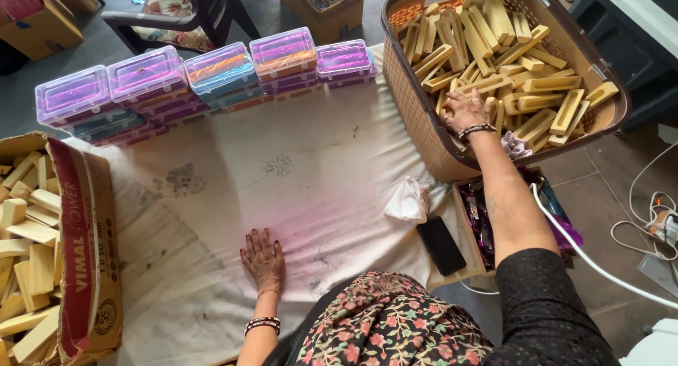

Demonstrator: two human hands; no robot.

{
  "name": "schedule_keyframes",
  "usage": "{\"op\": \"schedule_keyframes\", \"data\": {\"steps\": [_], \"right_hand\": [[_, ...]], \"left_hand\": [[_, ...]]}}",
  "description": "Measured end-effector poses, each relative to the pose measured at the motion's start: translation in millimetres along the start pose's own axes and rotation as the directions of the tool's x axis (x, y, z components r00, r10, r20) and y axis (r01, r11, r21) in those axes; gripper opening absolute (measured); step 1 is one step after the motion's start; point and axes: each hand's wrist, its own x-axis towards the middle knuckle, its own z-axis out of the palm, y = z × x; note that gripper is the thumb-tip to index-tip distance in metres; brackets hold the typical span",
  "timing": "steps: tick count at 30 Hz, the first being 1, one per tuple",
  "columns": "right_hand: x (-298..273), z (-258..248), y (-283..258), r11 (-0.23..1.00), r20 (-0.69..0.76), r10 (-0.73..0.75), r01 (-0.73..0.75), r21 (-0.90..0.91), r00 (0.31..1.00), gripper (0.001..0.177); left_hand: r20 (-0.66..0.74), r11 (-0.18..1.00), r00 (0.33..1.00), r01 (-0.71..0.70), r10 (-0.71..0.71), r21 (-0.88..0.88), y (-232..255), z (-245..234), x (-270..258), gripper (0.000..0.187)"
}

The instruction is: Clean and organize wooden blocks into plastic containers and boxes.

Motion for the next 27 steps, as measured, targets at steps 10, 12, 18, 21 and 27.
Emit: {"op": "schedule_keyframes", "data": {"steps": [10,12,18,21,27], "right_hand": [[-70,-28,1,0.993,-0.253,-0.062,0.035,-0.110,0.966,0.023],[-81,-32,13,0.998,-0.322,-0.023,0.005,-0.055,0.947,0.028],[-103,-30,91,0.948,-0.354,0.233,-0.131,0.290,0.906,0.018],[-120,-36,110,0.935,-0.315,0.309,-0.227,0.272,0.897,0.026],[-124,-48,87,0.871,-0.110,0.399,-0.338,0.357,0.910,0.054]], "left_hand": [[-0.002,1.000,1.000,0.004,-0.004,-0.012,-1,0,-1,0.058],[-0.014,1.000,1.000,-0.001,0.001,0.003,0,2,-1,0.058],[-0.012,1.000,1.000,-0.005,0.005,0.014,1,-1,1,0.058],[-0.022,1.000,1.000,-0.009,0.010,0.023,1,1,-1,0.057],[-0.009,1.000,1.000,-0.007,0.007,-0.022,3,-6,0,0.057]]}}
